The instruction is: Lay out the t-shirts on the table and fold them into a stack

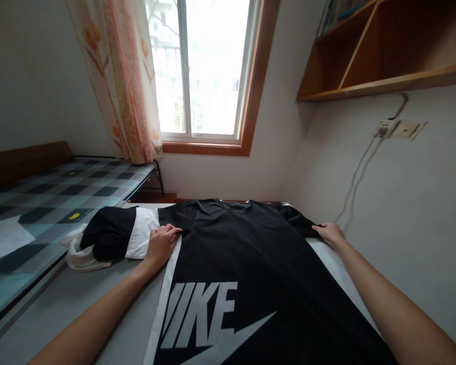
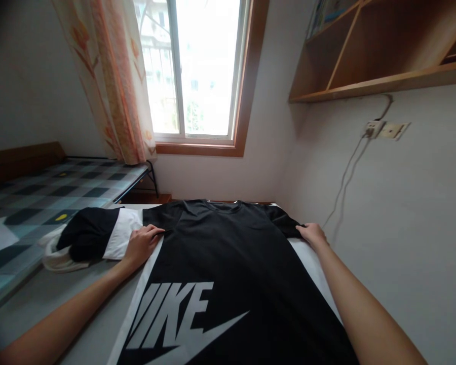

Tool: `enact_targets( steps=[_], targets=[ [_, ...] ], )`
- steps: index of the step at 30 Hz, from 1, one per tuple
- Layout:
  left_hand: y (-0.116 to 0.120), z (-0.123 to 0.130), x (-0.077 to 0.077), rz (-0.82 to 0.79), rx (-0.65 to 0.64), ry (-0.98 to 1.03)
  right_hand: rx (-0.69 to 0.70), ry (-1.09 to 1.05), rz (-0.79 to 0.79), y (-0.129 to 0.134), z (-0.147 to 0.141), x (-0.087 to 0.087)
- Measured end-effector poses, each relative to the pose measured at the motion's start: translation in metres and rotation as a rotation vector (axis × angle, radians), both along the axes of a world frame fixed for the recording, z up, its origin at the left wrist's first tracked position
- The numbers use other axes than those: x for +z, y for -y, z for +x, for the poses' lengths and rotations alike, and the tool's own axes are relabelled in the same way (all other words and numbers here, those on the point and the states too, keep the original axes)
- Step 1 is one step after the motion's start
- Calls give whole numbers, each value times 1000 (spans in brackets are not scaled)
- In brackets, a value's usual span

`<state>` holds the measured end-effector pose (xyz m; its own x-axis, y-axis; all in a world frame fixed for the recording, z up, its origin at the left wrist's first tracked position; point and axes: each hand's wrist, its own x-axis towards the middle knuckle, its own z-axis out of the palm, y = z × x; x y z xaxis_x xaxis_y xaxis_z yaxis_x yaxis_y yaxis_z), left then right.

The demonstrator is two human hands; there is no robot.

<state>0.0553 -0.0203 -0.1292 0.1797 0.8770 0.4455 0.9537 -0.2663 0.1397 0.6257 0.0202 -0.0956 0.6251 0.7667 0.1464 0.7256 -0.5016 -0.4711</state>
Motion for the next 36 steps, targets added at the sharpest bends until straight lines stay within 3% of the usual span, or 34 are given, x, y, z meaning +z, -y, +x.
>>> enact_targets(
  steps=[3,6,12,15,18,21,26,28,30,33,36],
  targets=[
    [0,1,1,-22,14,7,-114,26,38,-7,0,7],
    [2,1,2,-33,6,31,-131,41,107,-9,1,7],
    [6,3,3,8,-3,67,-65,-38,-123,-5,11,-13],
    [6,3,2,67,-25,75,-100,62,-141,-1,6,-11],
    [8,3,4,171,-19,64,-38,293,-15,1,-19,-3],
    [13,6,9,231,-75,42,184,423,44,1,-65,0],
    [33,25,20,-16,-338,-91,460,392,-57,1,-149,-19],
    [40,34,22,-121,-275,-125,482,343,-132,3,-172,-27],
    [45,40,24,-190,-130,-124,472,320,-169,6,-184,-32],
    [50,42,26,-259,31,-91,464,315,-190,10,-188,-31],
    [51,42,27,-254,85,-81,472,353,-213,14,-190,-27]
  ],
)
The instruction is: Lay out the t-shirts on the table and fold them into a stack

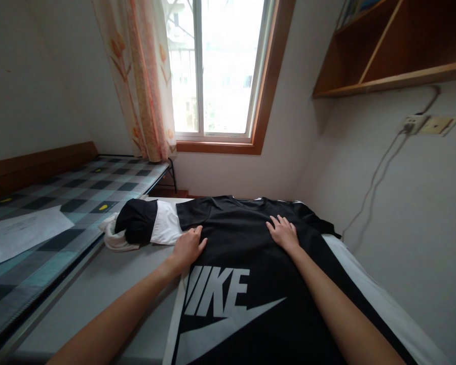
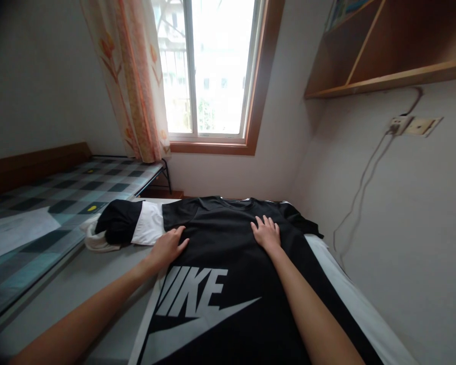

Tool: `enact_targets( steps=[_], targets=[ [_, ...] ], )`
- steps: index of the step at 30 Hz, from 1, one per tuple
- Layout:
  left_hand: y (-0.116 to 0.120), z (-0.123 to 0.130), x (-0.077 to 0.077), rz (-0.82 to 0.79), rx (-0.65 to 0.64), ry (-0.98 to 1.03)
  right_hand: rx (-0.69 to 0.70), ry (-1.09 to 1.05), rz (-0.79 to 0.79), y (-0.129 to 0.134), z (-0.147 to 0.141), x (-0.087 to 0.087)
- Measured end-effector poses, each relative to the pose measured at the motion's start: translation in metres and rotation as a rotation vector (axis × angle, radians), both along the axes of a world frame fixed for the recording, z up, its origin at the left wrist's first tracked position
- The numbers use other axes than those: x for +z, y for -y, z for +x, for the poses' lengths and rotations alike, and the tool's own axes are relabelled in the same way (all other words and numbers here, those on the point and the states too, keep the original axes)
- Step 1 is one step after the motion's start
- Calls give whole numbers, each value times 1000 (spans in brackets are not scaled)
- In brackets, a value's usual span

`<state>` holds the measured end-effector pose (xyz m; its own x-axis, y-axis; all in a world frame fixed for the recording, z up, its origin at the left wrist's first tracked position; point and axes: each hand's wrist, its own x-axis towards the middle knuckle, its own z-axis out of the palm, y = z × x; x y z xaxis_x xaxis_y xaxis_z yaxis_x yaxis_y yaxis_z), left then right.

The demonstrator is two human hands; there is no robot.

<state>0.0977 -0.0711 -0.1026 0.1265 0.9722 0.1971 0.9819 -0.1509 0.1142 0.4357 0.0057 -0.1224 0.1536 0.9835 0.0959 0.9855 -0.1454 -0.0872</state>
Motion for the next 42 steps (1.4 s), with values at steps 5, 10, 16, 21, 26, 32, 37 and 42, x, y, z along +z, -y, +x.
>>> enact_targets(
  steps=[5,10,16,21,26,32,37,42],
  targets=[
    [-1,1,-4,28,26,-51,-15,83,-3,5,-15,4],
    [-1,0,-5,20,-32,11,-35,-32,-47,12,-17,3],
    [-2,3,-3,-27,-38,25,26,-83,-101,19,-7,2],
    [-3,3,-4,59,-39,-14,27,-100,-109,19,-6,2],
    [-10,-14,15,260,29,-48,30,-93,-92,18,-5,-1],
    [-12,-79,39,365,348,-155,28,-95,-76,18,-5,-1],
    [-6,-138,42,25,413,-150,28,-79,-75,17,-6,-2],
    [2,-157,50,-38,289,-195,30,-74,-73,17,-6,-3]
  ],
)
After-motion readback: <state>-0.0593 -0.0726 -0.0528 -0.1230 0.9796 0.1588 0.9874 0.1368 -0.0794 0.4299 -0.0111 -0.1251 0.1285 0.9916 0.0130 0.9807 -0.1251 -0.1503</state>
